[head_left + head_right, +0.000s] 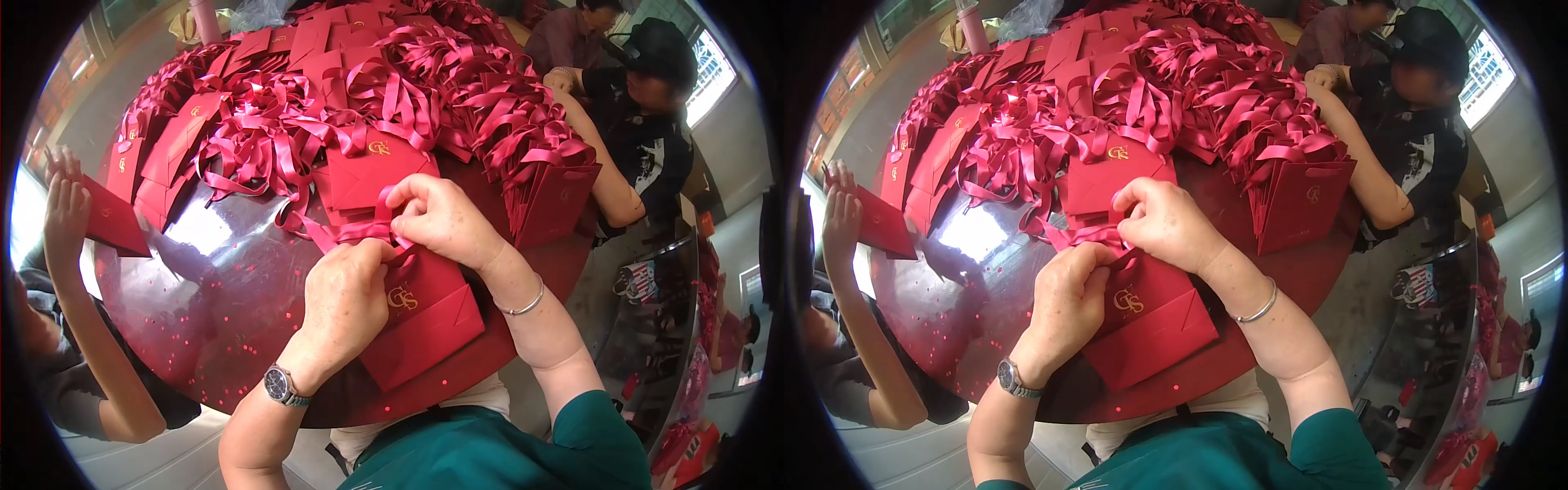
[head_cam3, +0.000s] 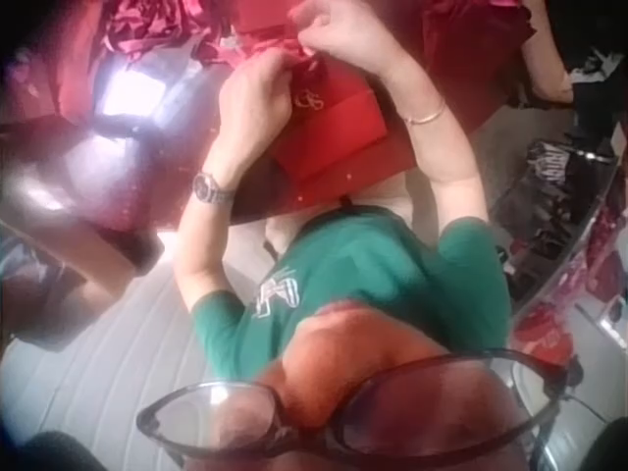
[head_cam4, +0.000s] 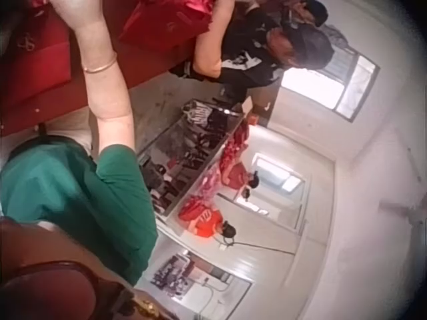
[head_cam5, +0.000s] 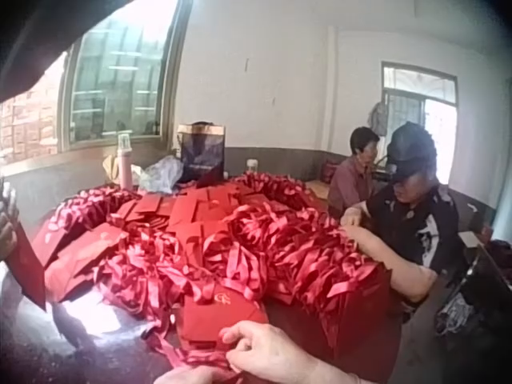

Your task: The person assembles gift bags by hand, threading a ribbon through the holes of a red envelope, tying the ribbon into a bow, and placing the finished bag onto a stack.

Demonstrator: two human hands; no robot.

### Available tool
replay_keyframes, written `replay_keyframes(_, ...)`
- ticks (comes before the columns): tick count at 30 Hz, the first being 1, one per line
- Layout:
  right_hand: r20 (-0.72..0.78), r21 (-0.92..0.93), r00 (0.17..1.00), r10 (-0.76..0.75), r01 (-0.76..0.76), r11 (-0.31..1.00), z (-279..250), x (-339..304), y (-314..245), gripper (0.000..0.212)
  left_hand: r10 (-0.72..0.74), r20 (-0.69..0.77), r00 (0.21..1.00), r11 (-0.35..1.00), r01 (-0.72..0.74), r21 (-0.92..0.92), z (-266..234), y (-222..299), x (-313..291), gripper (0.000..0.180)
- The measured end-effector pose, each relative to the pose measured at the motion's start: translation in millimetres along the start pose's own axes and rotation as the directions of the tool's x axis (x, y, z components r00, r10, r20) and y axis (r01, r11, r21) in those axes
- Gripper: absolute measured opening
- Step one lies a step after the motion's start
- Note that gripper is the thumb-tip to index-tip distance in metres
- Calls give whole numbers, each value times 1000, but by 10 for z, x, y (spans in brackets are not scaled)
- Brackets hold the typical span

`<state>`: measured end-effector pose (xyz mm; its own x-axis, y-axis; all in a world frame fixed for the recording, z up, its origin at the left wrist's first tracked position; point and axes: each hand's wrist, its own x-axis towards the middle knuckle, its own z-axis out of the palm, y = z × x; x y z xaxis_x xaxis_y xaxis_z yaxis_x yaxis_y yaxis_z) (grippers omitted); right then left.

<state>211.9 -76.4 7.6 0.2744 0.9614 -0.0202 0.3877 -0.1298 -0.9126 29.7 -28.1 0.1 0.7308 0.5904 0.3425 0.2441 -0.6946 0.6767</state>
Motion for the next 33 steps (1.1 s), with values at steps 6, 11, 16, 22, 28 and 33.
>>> replay_keyframes(6,-48,368,997,63,-41,929,-122,75,80,27,186,-117,976,974,-199,-112,42,-30,48,14)
replay_keyframes(11,-208,492,974,89,25,870,21,72,-32,29,27,-74,997,980,-41,-197,7,-71,68,12)
replay_keyframes(16,-116,312,991,-60,93,945,114,99,-21,27,-114,-34,993,967,103,-232,-96,-159,16,21)
replay_keyframes(22,2,473,989,-145,126,872,-156,-158,-5,46,-133,-178,975,959,82,-270,-117,-117,75,22)
replay_keyframes(28,234,475,965,-122,-4,880,34,-203,-280,42,-175,-236,956,961,114,-252,-202,-181,11,19)
replay_keyframes(33,113,453,979,-172,103,885,-70,-210,-281,38,28,-240,970,964,-89,-249,-352,-285,174,16)
